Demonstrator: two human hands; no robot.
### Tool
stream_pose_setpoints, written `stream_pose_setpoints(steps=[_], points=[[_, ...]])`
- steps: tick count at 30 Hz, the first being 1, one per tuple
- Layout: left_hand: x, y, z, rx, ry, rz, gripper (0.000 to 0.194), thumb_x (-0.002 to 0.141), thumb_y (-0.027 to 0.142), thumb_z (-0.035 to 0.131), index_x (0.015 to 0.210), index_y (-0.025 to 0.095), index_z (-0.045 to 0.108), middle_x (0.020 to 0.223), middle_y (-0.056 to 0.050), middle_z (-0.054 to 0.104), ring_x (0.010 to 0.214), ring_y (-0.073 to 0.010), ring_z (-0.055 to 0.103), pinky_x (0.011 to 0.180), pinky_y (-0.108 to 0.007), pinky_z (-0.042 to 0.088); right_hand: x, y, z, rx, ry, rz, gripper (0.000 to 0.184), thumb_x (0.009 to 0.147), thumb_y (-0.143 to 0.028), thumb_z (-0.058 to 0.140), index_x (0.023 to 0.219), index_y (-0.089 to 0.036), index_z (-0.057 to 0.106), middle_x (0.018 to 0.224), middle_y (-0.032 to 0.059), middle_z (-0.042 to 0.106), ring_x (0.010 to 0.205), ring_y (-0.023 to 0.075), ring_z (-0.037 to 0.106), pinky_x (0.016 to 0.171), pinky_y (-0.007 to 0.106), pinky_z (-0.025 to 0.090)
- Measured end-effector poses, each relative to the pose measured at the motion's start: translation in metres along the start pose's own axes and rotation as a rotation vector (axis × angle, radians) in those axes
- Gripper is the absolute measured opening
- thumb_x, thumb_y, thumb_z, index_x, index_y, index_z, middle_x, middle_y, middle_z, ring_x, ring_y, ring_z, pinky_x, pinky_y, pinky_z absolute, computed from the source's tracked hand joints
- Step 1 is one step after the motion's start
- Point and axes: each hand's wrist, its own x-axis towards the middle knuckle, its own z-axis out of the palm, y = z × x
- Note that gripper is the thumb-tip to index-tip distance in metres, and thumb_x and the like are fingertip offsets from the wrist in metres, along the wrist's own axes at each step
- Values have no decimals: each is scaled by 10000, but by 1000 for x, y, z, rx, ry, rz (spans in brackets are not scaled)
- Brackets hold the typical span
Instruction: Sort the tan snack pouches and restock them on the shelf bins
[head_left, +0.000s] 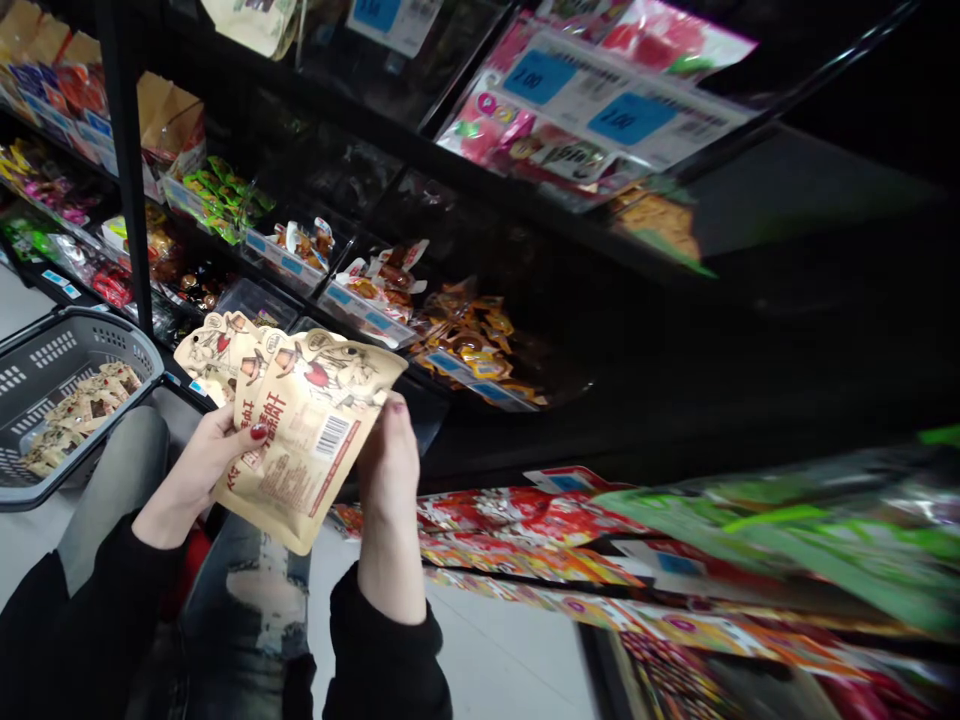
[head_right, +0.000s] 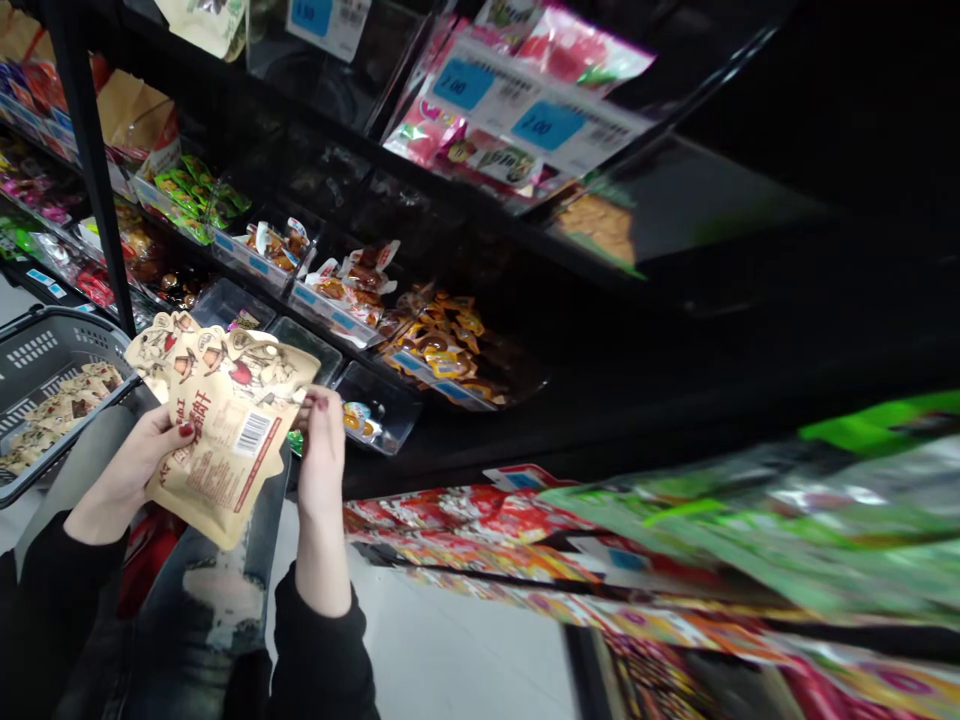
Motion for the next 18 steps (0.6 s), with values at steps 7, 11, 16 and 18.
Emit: stream_pose_setpoints(steps=[7,11,16,18], points=[[1,-5,4,-19,74,84,313,634,363,821,862,163,741,777,-48,751,705,-207,701,647,-285,558,-26,-18,14,-235,-34,-24,215,807,-402,628,769,-192,595,710,-32,578,671,130,494,647,251,383],[2,-8,2,-17,111,149,308,680,406,783,863,161,747,840,-68,755,858,-252,701,764,-335,558,-22,-14,14,-2,152,-10,205,799,-387,648,763,-200,572,731,-42,575,685,116,501,660,234,389],[3,0,-7,20,143,223,302,708,401,766,901,169,750,896,-77,757,950,-268,684,831,-349,546,-11,-11,-5,513,-12,229,158,781,-300,661,772,-220,524,647,-80,519,510,64,466,517,177,402],[2,3,-10,40,156,238,309,704,410,768,890,164,752,913,-81,756,973,-272,677,850,-348,540,-11,-6,-12,760,-259,366,116,843,-275,581,779,-216,504,541,-109,423,362,38,330,383,142,319]])
